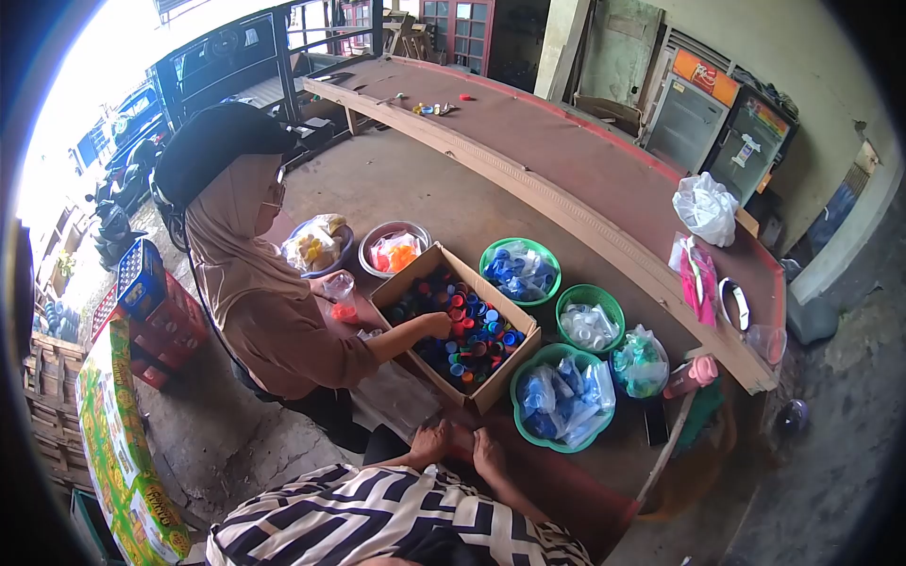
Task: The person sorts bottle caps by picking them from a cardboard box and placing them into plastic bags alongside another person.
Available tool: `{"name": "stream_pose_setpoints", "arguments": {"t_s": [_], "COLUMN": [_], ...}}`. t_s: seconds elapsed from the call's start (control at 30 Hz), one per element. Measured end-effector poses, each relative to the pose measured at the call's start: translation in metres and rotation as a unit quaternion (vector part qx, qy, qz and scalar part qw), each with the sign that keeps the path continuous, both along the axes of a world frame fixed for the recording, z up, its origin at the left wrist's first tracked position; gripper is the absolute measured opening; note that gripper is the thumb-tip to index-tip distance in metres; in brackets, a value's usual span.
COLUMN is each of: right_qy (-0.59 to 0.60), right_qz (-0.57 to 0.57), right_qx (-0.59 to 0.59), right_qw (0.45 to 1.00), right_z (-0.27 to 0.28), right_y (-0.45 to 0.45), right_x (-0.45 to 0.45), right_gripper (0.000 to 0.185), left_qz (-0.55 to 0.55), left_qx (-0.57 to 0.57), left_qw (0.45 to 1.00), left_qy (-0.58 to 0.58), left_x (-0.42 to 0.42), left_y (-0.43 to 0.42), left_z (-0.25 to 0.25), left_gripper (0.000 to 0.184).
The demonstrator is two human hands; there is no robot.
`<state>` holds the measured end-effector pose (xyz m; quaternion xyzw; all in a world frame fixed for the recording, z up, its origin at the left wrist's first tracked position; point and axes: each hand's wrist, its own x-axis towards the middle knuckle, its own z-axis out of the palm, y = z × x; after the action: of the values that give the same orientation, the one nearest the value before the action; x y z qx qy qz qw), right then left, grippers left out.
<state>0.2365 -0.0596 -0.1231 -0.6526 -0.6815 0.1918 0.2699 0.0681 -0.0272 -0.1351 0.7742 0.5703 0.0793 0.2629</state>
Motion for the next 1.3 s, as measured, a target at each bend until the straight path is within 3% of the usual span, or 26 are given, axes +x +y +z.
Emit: {"name": "stream_pose_setpoints", "arguments": {"t_s": [0.53,0.63,0.7,0.73,0.8,0.83,0.9,0.93,1.0,1.03,1.1,1.17,1.23,1.3], "right_qy": [0.000,0.006,0.008,0.009,-0.003,-0.003,0.000,0.001,0.010,0.009,-0.001,0.000,0.002,-0.007], "right_qz": [-0.024,-0.023,-0.029,-0.030,-0.030,-0.031,-0.028,-0.028,-0.007,-0.007,-0.077,-0.094,-0.110,-0.053], "right_qx": [-0.053,-0.051,-0.033,-0.033,-0.068,-0.068,-0.072,-0.073,-0.025,-0.025,-0.134,-0.163,-0.193,-0.013], "right_qw": [0.998,0.998,0.999,0.999,0.997,0.997,0.997,0.997,1.000,1.000,0.988,0.982,0.975,0.998], "right_z": [0.007,0.002,-0.002,-0.001,-0.002,-0.004,-0.009,-0.012,-0.015,-0.014,-0.008,0.013,0.015,0.003], "right_y": [0.001,0.004,0.004,0.004,0.005,0.006,0.007,0.007,0.004,0.006,0.014,0.011,0.006,-0.002], "right_x": [-0.003,-0.002,-0.001,0.000,0.001,0.002,0.004,0.006,0.007,0.006,0.001,-0.004,-0.003,0.001], "right_gripper": [0.013,0.013,0.012,0.012,0.013,0.013,0.016,0.016,0.017,0.017,0.017,0.016,0.015,0.022], "left_qz": [-0.011,-0.029,-0.028,-0.030,-0.029,-0.030,-0.092,-0.092,-0.252,-0.251,-0.281,-0.298,-0.308,-0.297], "left_qx": [-0.031,0.069,-0.067,-0.067,0.038,0.038,0.230,0.230,0.246,0.247,0.197,0.245,0.309,0.261], "left_qw": [0.999,0.997,0.997,0.997,0.999,0.999,0.957,0.958,0.930,0.930,0.935,0.922,0.892,0.916], "left_qy": [0.016,-0.016,0.032,0.033,0.017,0.017,-0.147,-0.146,-0.108,-0.108,-0.086,-0.023,0.114,0.062], "left_x": [0.001,-0.001,0.000,-0.001,-0.006,-0.008,-0.012,-0.011,-0.007,-0.006,-0.003,-0.002,0.004,0.004], "left_y": [0.003,0.003,0.010,0.007,0.002,0.000,-0.004,-0.003,-0.004,-0.006,-0.013,-0.006,-0.003,0.000], "left_z": [-0.021,-0.012,0.004,0.010,0.019,0.019,0.018,0.017,0.015,0.016,0.018,-0.005,-0.033,-0.031], "left_gripper": [0.033,0.031,0.041,0.041,0.049,0.049,0.056,0.056,0.059,0.059,0.061,0.062,0.065,0.065]}}
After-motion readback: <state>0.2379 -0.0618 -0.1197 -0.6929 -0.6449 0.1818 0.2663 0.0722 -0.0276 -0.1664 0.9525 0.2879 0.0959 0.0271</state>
